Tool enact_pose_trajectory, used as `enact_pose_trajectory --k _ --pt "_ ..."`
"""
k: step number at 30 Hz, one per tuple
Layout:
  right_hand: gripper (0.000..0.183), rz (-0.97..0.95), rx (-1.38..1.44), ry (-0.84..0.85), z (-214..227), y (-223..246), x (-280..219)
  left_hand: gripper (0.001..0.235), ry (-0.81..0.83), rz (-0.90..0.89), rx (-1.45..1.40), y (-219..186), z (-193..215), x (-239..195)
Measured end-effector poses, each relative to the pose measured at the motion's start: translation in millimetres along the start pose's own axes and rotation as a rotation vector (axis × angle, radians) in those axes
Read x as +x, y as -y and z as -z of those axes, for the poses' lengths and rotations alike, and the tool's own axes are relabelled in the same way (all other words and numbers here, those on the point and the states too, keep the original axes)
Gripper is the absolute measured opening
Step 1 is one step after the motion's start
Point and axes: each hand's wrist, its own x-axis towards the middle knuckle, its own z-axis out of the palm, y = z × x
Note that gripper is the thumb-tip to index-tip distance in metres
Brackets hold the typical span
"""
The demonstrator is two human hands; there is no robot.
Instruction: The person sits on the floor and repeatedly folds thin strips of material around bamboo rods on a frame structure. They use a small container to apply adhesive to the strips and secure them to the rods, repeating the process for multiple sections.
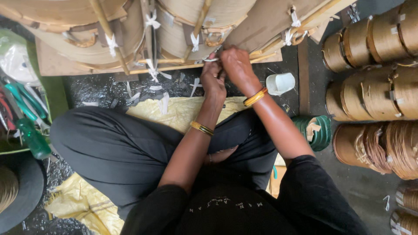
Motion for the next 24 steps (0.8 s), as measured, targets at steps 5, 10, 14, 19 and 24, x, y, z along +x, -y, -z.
enact_pose_trajectory --k 5,10,14,19,24 --pt "0.012 -0.059 0.142 0.05 3.9 -3.6 6.1 0.038 0.221 -0.123 0.297 6.4 18.9 -6.9" --pt "0.017 -0.023 0.154 0.052 22.7 4.5 9.0 0.012 0.113 -0.232 0.624 12.3 31.5 8.2" --pt "0.019 0.052 0.12 0.083 45.8 16.5 -1.4 0.014 0.186 -0.181 0.772 -13.7 39.3 7.6" --pt "0.036 0.222 0.139 0.025 71.7 13.9 -6.8 0.016 0.194 0.135 0.655 -39.7 23.6 15.5" --pt "0.029 0.055 0.156 0.04 54.1 13.0 -5.8 0.022 0.229 0.061 0.523 -52.1 16.2 7.9"
